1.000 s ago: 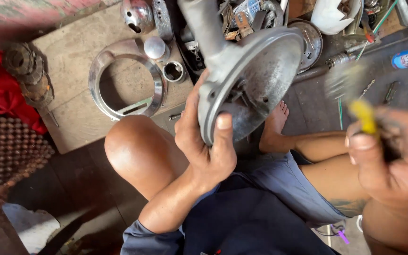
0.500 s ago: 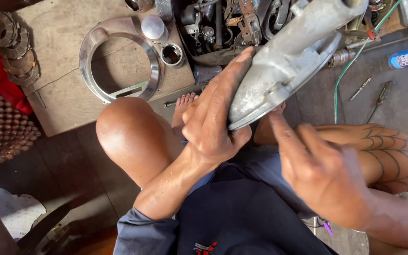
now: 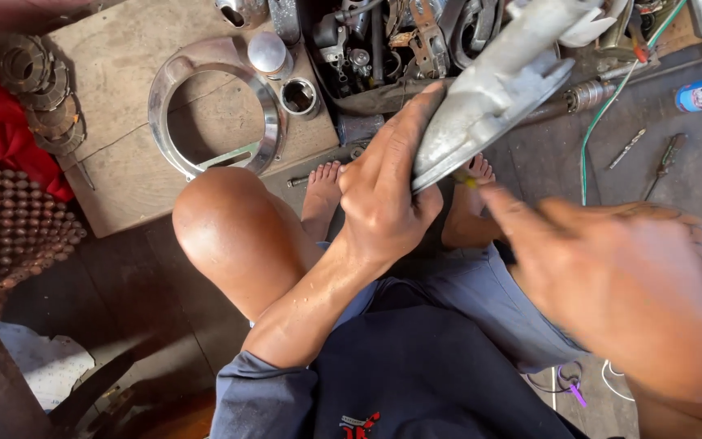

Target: Cleaning a curved metal engine part using a small brush to remove dirt and grime.

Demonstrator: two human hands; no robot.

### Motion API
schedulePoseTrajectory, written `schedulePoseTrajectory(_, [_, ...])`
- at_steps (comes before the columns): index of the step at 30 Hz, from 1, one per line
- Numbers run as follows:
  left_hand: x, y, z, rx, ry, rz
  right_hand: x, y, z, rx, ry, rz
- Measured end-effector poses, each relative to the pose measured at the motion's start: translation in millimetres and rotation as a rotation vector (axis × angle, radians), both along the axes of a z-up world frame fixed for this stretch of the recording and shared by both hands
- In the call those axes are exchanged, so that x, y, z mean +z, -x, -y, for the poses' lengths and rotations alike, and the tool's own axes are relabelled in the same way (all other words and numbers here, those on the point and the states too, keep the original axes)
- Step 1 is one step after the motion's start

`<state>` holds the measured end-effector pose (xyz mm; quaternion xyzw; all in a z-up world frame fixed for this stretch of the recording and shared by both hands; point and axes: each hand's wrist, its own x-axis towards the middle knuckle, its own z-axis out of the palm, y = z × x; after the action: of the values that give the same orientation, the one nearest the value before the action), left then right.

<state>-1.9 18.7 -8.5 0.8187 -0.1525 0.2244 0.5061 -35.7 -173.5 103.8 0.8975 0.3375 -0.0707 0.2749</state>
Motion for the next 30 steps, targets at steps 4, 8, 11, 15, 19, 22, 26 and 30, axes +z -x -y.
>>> schedulePoseTrajectory(4, [16,-1,2,0.065,0.04,0.137,5,4,-1,-0.133,-0.33,0.082])
schedulePoseTrajectory(8, [20,1,-2,0.053,0.062,0.123,-13,13,-17,-0.147,-0.247,0.147])
schedulePoseTrajectory(11, [-3,1,-1,0.01,-0.014,0.05,2,8,-2,-0.018,-0.098,0.086])
schedulePoseTrajectory(15, [7,-2,-7,0.047,0.015,0.017,15,-5,23,-0.315,-0.463,-0.072])
schedulePoseTrajectory(19, [19,-1,-9,0.303,0.045,0.105,-1,-5,21,-0.285,-0.782,-0.025])
schedulePoseTrajectory(22, [23,-3,-4,0.318,0.103,0.17,-4,-10,7,-0.271,-0.822,-0.066])
schedulePoseTrajectory(26, [26,-6,-4,0.236,0.106,0.233,-11,-13,10,-0.148,-0.711,-0.189])
schedulePoseTrajectory(30, [20,-2,-4,0.093,0.078,0.206,-7,-19,29,-0.425,-0.669,-0.359])
